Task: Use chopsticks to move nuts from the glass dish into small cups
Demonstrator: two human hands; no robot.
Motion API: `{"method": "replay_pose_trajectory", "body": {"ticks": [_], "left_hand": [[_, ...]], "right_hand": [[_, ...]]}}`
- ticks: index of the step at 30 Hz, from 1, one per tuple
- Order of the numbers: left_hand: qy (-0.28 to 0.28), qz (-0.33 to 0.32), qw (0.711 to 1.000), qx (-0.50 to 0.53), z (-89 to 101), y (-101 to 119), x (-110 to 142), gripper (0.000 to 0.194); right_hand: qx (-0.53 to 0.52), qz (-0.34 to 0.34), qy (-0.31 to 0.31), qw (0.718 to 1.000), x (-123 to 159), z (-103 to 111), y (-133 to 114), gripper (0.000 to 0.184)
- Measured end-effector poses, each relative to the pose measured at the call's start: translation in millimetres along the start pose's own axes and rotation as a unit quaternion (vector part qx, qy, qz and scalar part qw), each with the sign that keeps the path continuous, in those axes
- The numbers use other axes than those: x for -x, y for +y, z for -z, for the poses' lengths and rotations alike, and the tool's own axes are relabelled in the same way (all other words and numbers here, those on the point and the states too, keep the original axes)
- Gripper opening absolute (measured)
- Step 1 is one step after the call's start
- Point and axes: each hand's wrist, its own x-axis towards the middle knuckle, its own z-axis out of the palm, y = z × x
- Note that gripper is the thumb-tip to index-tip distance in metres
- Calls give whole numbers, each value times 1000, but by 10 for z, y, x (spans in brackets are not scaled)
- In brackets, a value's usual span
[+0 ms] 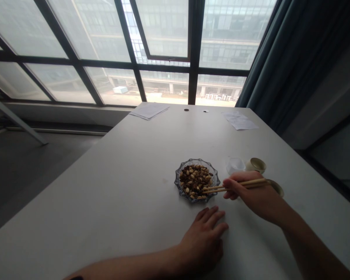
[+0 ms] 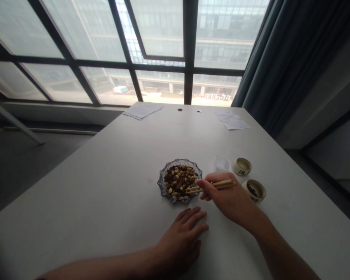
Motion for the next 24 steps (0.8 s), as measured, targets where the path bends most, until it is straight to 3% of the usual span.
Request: {"method": "replay_pose_trajectory", "body": {"ticks": [8,18,24], "left_hand": [[-2,0,1000,-1,7,-8,-12,42],[-4,3,1000,-1,-6,-4,-9,45],[0,1,1000,-2,-4,-9,-10,43]], "right_hand": [[1,8,24,1000,35,16,-4,34],[-7,15,-13,1000,-7,-12,-34,39],[-20,16,-5,1000,-13,-41,1,41]]}}
